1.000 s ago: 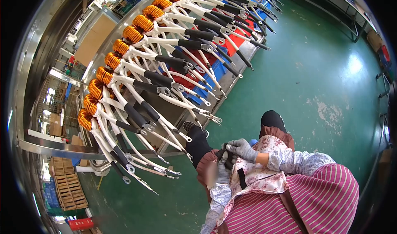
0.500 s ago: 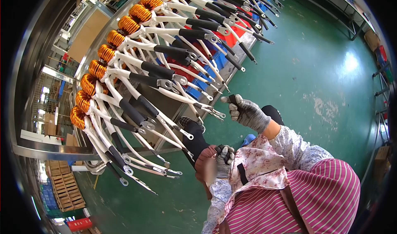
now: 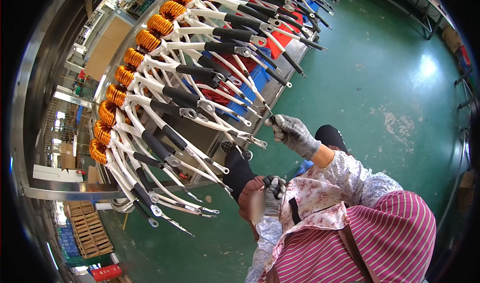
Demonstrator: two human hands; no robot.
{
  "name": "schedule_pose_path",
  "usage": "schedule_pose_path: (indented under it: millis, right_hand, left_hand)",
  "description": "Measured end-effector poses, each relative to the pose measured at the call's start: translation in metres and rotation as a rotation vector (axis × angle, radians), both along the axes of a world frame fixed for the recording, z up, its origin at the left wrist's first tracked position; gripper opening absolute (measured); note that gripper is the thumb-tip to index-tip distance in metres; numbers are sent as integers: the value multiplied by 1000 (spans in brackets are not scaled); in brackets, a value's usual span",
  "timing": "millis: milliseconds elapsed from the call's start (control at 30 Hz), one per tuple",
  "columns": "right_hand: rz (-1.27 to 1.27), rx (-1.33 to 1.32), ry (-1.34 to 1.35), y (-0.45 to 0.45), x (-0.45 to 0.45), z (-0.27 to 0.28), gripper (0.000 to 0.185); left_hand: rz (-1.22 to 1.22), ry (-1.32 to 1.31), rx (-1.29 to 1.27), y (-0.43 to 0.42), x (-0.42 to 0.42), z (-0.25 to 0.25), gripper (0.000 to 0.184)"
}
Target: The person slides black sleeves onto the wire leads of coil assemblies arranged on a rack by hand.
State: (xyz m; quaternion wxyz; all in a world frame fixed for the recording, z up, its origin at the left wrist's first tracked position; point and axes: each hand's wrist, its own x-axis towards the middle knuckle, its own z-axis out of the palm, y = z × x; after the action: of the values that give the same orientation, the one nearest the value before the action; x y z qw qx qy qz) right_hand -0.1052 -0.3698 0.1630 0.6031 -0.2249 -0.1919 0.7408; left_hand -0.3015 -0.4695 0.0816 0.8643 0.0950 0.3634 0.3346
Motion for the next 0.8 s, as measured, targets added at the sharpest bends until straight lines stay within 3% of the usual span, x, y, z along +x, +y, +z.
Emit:
schedule_pose_path:
  millis: [100, 167, 333, 500, 600, 800]
  right_hand:
    - [64, -66, 88, -8, -2, 12, 37]
    - [81, -118, 157, -7, -4, 16, 38]
    - [-17, -194, 414, 18, -3, 15, 39]
    - [-23, -127, 73, 2, -12, 13, 32]
    - [-15, -149, 149, -5, -11, -3, 32]
    - [-147, -116, -5, -1, -10, 4, 33]
  left_hand:
    - [148, 134, -146, 2, 36, 102, 15]
    - [16, 5, 4, -1, -2, -10, 18]
    - [15, 2, 47, 0, 1, -19, 18]
    - [17, 10, 59, 0, 2, -15, 18]
    - [15, 14, 66, -1, 3, -16, 18]
    - [7, 23, 64, -4, 2, -15, 17]
